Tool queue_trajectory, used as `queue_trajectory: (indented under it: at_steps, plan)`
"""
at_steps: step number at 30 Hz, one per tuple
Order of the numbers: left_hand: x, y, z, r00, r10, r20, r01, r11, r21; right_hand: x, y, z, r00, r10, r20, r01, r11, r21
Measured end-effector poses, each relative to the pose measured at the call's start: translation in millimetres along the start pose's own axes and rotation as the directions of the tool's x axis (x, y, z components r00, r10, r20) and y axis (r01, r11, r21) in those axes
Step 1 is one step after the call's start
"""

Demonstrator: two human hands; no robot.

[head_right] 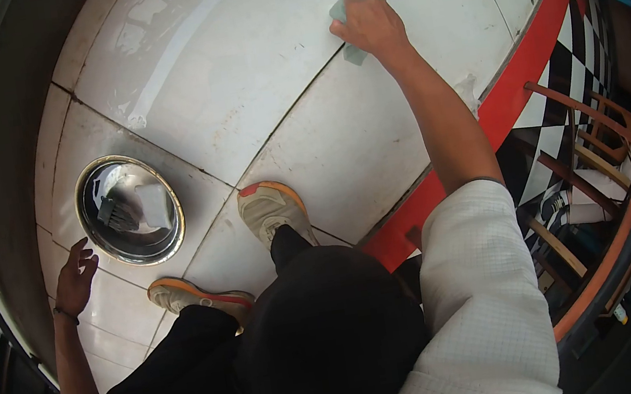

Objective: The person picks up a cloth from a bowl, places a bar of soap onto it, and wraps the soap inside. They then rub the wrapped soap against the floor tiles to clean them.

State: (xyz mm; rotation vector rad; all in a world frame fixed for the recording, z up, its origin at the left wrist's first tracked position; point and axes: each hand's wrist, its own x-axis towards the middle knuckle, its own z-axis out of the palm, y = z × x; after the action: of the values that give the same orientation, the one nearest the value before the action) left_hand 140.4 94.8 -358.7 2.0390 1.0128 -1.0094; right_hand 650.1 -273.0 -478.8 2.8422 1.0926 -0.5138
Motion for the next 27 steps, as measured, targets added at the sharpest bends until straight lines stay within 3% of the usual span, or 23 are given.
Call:
queue_trajectory:
  at_steps: [3, 6, 10, 14, 15, 18, 22, 26, 27]
  plan:
    - [3, 0, 0, 1.0, 0.014, -0.008, -0.014, 1.0, -0.001, -8, -2, 7, 0.991, -0.12, -0.059, 0.116, 0.991, -0.07]
    - [4, 1, -1, 1.0, 0.013, 0.004, -0.013, 1.0, 0.007, 8, 10, 0, 0.998, 0.049, -0.033, -0.049, 0.999, 0.009]
    - [3, 3, 2, 1.0, 0.023, 0.005, -0.023, 1.0, -0.007, -7, -2, 9, 0.991, -0.128, -0.048, 0.122, 0.987, -0.102]
    - [2, 1, 2, 0.999, 0.038, 0.012, -0.038, 0.999, 0.013, 9, 6, 1, 0.999, 0.03, -0.027, -0.031, 0.999, -0.017]
    - [4, -1, 2, 0.999, 0.039, 0.002, -0.039, 0.999, -0.017, 3, 0, 5, 0.998, -0.042, -0.035, 0.041, 0.999, -0.017]
    - [5, -6, 3, 0.997, 0.069, 0.014, -0.069, 0.997, -0.043, -3, -3, 4, 0.998, -0.062, 0.0, 0.062, 0.997, -0.054]
    - [4, -5, 2, 0.998, 0.055, 0.021, -0.054, 0.998, -0.015, -1, -10, 7, 0.998, 0.046, -0.031, -0.046, 0.999, -0.02]
    - [9, -9, 4, 0.998, 0.062, 0.019, -0.062, 0.998, -0.012, 9, 5, -2, 1.0, 0.013, -0.019, -0.013, 1.0, 0.0]
    - [8, -10, 5, 0.998, 0.055, 0.024, -0.055, 0.998, -0.005, 12, -1, -10, 0.991, 0.132, 0.035, -0.133, 0.991, 0.024]
